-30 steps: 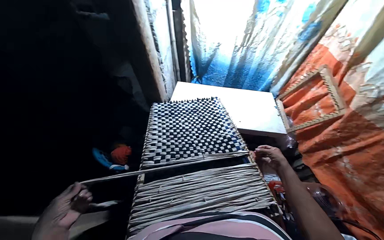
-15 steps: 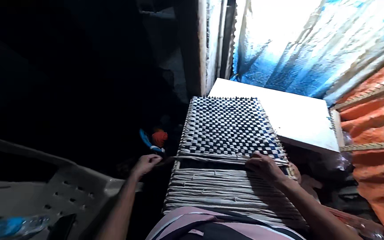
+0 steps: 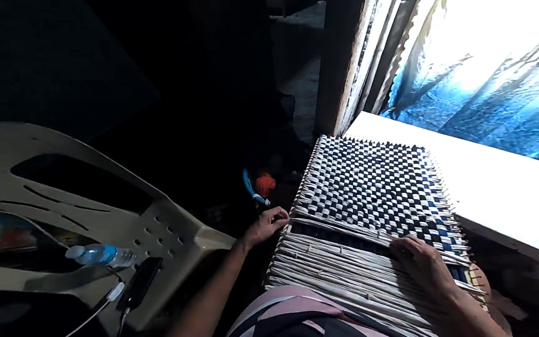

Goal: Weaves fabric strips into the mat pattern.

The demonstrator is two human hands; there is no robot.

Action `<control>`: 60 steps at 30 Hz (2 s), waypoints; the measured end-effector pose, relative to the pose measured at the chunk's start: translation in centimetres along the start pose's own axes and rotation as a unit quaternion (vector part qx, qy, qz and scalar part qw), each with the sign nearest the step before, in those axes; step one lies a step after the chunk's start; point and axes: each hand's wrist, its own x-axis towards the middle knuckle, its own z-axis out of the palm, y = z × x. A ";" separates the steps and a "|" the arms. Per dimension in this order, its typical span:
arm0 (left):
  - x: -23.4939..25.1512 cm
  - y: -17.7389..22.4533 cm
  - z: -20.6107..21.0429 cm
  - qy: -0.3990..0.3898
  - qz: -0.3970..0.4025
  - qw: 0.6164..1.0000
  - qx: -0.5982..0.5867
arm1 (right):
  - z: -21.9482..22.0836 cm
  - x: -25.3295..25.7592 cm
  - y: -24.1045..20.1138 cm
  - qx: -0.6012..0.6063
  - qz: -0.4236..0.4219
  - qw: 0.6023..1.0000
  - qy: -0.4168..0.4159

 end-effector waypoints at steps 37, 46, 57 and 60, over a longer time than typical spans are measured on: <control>-2.9 1.3 0.4 0.076 -0.051 0.973 0.212 | 6.4 7.3 -4.7 0.088 -0.124 0.988 0.000; -3.1 5.2 0.3 0.035 -0.079 0.951 0.296 | 7.2 8.1 -7.0 0.146 -0.031 0.988 -0.034; -3.2 7.6 0.1 -0.060 -0.077 0.933 0.346 | 8.6 7.6 -6.4 0.119 -0.060 0.991 -0.030; -1.6 10.3 -0.1 -0.137 -0.162 0.897 0.387 | 8.7 7.5 -6.4 0.127 -0.061 0.990 -0.027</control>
